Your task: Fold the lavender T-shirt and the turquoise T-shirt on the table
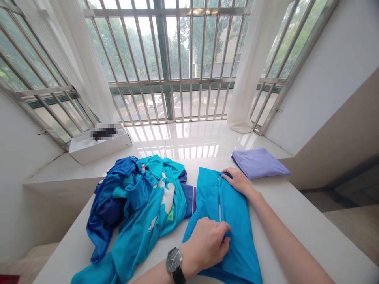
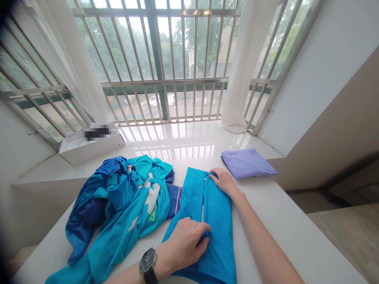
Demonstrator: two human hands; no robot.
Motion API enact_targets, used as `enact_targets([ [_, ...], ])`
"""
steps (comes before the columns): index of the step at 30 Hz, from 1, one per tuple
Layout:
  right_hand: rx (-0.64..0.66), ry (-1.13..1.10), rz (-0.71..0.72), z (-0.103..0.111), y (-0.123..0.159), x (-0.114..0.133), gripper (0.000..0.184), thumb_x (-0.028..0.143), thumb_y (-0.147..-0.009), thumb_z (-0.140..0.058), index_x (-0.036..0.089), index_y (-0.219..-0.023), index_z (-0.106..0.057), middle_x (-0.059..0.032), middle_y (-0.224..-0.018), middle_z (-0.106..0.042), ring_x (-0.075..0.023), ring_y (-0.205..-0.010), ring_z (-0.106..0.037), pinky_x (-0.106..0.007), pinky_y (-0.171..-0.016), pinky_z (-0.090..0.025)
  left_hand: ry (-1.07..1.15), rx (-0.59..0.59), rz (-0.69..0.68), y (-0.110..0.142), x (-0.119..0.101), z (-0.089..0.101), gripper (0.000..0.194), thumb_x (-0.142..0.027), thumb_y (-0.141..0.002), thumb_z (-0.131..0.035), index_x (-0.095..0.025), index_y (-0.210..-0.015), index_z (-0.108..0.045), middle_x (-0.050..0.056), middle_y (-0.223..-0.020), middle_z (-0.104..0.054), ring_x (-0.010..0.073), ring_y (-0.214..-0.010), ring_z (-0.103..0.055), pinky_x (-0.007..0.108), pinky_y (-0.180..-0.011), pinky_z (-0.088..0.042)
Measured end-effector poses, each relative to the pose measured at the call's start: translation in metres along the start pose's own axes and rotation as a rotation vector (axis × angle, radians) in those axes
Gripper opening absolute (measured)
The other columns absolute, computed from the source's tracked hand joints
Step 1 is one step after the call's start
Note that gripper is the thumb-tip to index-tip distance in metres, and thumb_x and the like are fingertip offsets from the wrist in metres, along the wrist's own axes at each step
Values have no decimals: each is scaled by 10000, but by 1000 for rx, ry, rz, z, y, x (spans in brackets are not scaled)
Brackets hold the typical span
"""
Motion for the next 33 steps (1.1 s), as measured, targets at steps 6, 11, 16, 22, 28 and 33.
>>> enact_targets([
  [6, -24, 50, -6, -3, 0, -1, 226, 394, -916, -519, 223, -936, -665, -87, -967, -705, -251, -918, -654, -380, -850, -505, -66, 67, -47, 0, -6, 9, 187, -263, -919, -542, -242, -1105, -548, 6, -882, -719, 203, -791, -687, 320, -730, -475],
  [11, -73, 133, 46, 1, -1, 7, 225, 382, -899, -542, 219, -978, -676, -118, -1032, -687, -297, -1025, -618, -432, -925, -474, -120, 161, -135, 10, -10, 26, 409, -423, -888, -628, -221, -1227, -519, 46, -950, -684, 245, -850, -674, 342, -743, -478],
  [16, -90, 127, 42, -5, 0, 19, 247, 349, -930, -484, 215, -1006, -677, -96, -1016, -675, -251, -956, -638, -375, -876, -486, -18, 231, -242, 22, -1, 35, 709, -541, -817, -693, -264, -1399, -396, 60, -1096, -642, 252, -974, -649, 329, -821, -473],
  [22, 9, 108, -84, -22, -3, 25, 301, 408, -937, -491, 212, -1089, -662, -31, -878, -688, -195, -809, -653, -304, -742, -465, 121, 200, -257, 30, 11, 33, 732, -442, -829, -711, -270, -1441, -348, 84, -1308, -577, 256, -1135, -599, 335, -931, -466],
  [28, -18, 159, -173, -26, -7, 30, 334, 436, -938, -486, 198, -1061, -684, -47, -858, -694, -206, -789, -641, -293, -678, -419, 93, 165, -259, 33, 12, 34, 561, -313, -840, -679, -251, -1345, -444, 46, -1346, -564, 211, -1097, -622, 284, -881, -488],
  [33, -2, 171, -181, -25, -7, 34, 304, 426, -930, -506, 217, -1069, -676, -27, -858, -688, -190, -774, -634, -280, -656, -401, -93, 132, -321, 32, 14, 32, 418, -379, -849, -679, -224, -1201, -515, 24, -1218, -618, 184, -967, -634, 289, -769, -459],
])
Point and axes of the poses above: each hand's wrist, its own y-axis away from the middle knuckle, its own z-axis out of the back of the hand, x = y × z, the point moved 3 cm from there along -y, towards the middle knuckle
